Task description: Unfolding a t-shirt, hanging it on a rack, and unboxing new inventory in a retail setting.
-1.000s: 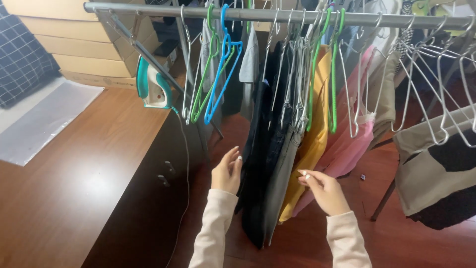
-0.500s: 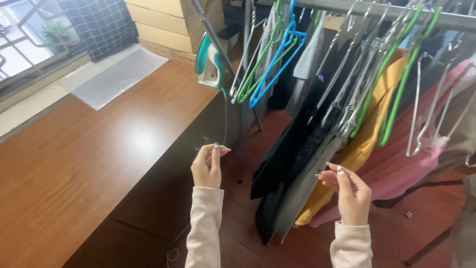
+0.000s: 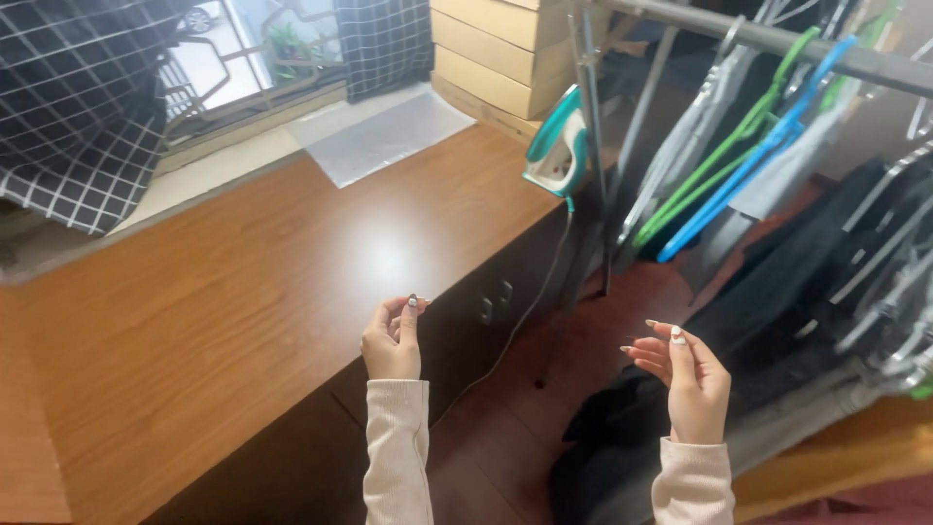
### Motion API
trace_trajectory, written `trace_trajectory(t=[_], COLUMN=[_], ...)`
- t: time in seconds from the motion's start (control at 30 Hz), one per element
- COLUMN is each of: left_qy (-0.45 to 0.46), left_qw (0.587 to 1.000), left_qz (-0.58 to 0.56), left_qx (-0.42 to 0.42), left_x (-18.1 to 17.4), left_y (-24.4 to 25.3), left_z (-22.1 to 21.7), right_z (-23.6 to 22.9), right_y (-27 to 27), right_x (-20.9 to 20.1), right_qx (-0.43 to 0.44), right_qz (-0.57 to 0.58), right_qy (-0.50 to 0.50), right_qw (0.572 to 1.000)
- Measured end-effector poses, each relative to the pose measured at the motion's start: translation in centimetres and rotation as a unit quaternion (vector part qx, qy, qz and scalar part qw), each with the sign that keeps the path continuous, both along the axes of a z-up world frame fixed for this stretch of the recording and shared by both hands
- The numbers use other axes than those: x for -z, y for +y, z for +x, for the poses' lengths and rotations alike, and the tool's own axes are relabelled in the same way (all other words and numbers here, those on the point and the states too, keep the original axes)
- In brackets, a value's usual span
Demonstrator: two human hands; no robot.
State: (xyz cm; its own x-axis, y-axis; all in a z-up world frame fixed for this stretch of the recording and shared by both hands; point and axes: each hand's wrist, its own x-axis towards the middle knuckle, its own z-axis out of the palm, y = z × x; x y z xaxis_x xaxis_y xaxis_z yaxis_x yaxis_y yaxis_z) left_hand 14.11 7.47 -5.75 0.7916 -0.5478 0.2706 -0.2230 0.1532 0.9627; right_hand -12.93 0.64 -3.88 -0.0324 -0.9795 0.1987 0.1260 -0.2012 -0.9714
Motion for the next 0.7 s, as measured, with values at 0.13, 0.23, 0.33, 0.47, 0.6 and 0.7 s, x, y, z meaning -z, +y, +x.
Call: trace_trajectory(t=[0.13, 0.23, 0.33, 0.47, 0.6, 0.7], left_qy=[0.010, 0.010, 0.004, -0.002, 0.020, 0.087], left_qw=[0.999, 0.996, 0.991, 0.980, 0.974, 0.961], left_qz=[-0.014, 0.015, -0.016, -0.037, -0.075, -0.099], left_qx=[-0.051, -0.093, -0.134, -0.196, -0.211, -0.245], left_x=[-0.2, 0.2, 1.7, 2.4, 3.5, 3.8], left_y=[1.1, 2.2, 3.2, 5.4, 7.6, 9.5], left_z=[4.3, 8.2, 12.8, 17.7, 22.1, 23.9], right_z=[4.2, 7.6, 11.4, 17.4, 23.3, 27.5], right_y=[-2.5, -4.4, -6.7, -8.3, -9.1, -8.6], right_x=[1.8, 3.6, 5.4, 6.2, 6.7, 6.3], right_qx=[-0.060, -0.082, -0.097, -0.125, -0.182, -0.173], right_qz=[-0.006, 0.039, 0.066, 0.078, 0.075, 0.112], right_qy=[-0.017, -0.032, -0.047, -0.071, -0.076, -0.080], right_qw=[0.998, 0.995, 0.992, 0.987, 0.977, 0.975])
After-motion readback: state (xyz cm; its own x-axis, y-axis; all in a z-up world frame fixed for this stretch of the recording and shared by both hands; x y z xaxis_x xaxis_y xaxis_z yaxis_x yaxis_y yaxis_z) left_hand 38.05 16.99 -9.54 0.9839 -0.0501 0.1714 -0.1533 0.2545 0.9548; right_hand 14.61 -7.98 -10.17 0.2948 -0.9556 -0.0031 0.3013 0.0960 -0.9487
